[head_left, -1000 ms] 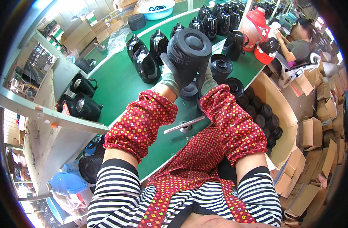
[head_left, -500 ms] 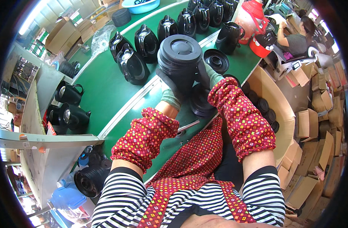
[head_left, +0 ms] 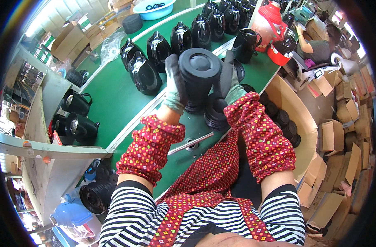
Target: The person repeatedly picks up black kettle bodies and lids from a green workbench, inserts a metal rod into the kettle opening, and places the assembled units into a cardboard box. The process is repeated for multiple units in a continuous assembly-line manner.
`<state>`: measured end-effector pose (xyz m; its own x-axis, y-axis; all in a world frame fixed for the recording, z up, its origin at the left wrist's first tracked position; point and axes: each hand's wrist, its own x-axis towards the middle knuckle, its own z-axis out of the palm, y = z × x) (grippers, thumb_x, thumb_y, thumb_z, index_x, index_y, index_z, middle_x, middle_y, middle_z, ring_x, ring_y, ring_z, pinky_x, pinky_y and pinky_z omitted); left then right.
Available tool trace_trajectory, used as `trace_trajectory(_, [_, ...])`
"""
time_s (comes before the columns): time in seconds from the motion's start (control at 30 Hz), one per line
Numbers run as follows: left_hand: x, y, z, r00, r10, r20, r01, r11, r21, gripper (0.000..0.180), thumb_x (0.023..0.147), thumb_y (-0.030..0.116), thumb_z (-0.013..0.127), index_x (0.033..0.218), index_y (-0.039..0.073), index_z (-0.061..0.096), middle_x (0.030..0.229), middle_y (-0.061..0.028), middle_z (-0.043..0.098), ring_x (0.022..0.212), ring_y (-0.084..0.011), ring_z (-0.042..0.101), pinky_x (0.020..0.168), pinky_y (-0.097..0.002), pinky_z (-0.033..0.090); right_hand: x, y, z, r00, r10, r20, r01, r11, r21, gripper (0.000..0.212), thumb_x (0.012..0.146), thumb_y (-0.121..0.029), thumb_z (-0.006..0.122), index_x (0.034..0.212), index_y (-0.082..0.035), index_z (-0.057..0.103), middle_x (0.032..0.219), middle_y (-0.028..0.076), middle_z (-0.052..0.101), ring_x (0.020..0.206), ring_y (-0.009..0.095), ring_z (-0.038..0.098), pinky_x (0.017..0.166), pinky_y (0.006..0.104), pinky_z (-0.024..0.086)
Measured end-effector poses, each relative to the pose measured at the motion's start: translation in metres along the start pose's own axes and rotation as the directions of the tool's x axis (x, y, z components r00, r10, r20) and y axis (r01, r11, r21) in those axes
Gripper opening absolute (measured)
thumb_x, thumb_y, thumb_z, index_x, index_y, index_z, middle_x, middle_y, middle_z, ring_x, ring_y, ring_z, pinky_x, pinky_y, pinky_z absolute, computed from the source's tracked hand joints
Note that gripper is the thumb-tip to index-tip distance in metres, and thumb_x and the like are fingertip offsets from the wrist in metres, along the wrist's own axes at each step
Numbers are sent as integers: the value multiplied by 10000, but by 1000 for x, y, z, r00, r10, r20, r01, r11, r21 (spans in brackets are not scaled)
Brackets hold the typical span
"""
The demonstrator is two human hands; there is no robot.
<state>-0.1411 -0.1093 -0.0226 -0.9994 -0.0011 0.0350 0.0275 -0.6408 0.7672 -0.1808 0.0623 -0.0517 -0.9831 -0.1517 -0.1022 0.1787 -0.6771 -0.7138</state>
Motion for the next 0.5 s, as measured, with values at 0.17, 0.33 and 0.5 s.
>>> trace_trajectory(0.17, [24,-13,-13,988,127,-90,-89,934,347,653,1047,429,689,1518,19,499,1382,-121,636,1268,-220,596,1100,-356,465,-14,-6,32,990,-141,-22,133,967,-216,482,1130,-357,494,1394,23,632,1352,127,704,1203,223,673,1113,347,505])
trace_trajectory(0.33, [-19,16,24,960,258,113,-279,925,259,769,1051,438,678,1594,3,350,1435,-188,559,1303,-258,571,1105,-388,474,-44,-33,52,965,-257,49,261,941,-216,387,1118,-270,530,1360,7,650,1230,102,738,1128,192,693,1013,332,556])
trace_trajectory(0.5, [-80,-21,45,844,372,386,-534,649,542,755,1053,322,682,1627,26,292,1563,-213,444,1452,-306,444,1202,-422,365,-97,-70,-6,815,-423,397,545,326,-772,399,1107,-219,526,1418,17,607,1321,135,704,1205,217,683,1088,365,535])
